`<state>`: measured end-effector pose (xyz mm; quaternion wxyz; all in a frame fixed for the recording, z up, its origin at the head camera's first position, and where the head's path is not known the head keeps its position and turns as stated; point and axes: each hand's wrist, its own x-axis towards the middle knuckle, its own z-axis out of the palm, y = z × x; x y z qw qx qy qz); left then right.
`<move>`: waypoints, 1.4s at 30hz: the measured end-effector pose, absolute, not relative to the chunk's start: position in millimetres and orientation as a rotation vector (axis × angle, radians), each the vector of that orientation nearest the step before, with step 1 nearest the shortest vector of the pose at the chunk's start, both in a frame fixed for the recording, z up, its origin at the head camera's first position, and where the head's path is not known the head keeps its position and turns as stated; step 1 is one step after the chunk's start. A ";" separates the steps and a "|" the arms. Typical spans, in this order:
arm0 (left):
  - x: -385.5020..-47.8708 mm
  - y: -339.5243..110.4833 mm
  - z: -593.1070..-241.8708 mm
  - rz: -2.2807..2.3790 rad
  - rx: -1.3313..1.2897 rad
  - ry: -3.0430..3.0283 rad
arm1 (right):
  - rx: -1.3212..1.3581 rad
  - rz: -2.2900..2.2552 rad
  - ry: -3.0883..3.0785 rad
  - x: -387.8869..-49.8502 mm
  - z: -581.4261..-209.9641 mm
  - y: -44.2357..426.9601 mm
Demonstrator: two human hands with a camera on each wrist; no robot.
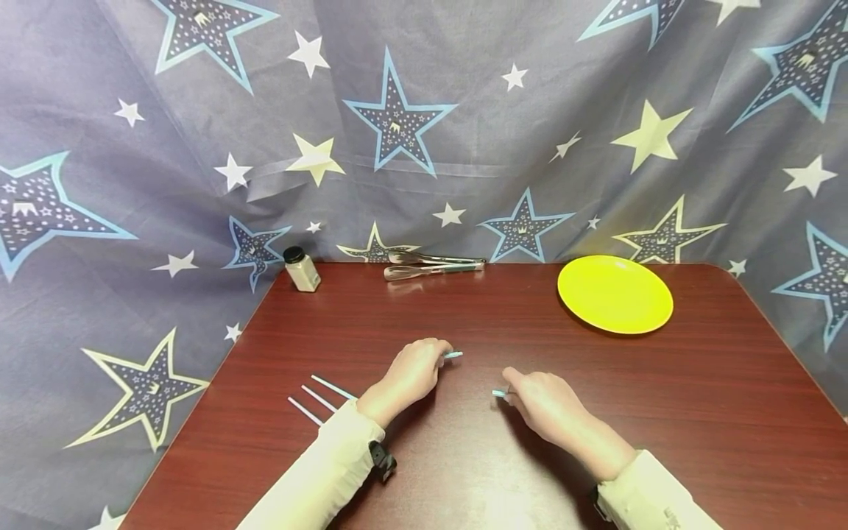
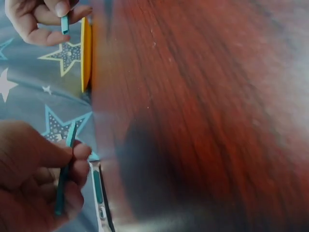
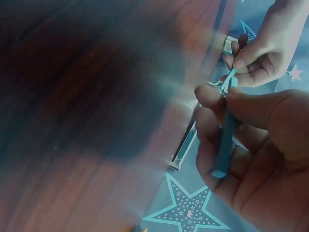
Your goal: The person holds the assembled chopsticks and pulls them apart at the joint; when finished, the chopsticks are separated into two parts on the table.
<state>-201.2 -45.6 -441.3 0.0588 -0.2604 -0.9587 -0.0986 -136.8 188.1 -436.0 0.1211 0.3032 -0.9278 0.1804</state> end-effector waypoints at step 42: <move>-245.2 -15.3 -460.4 0.033 -0.503 -3.027 | 1.086 0.762 -2.859 -153.1 -458.5 191.5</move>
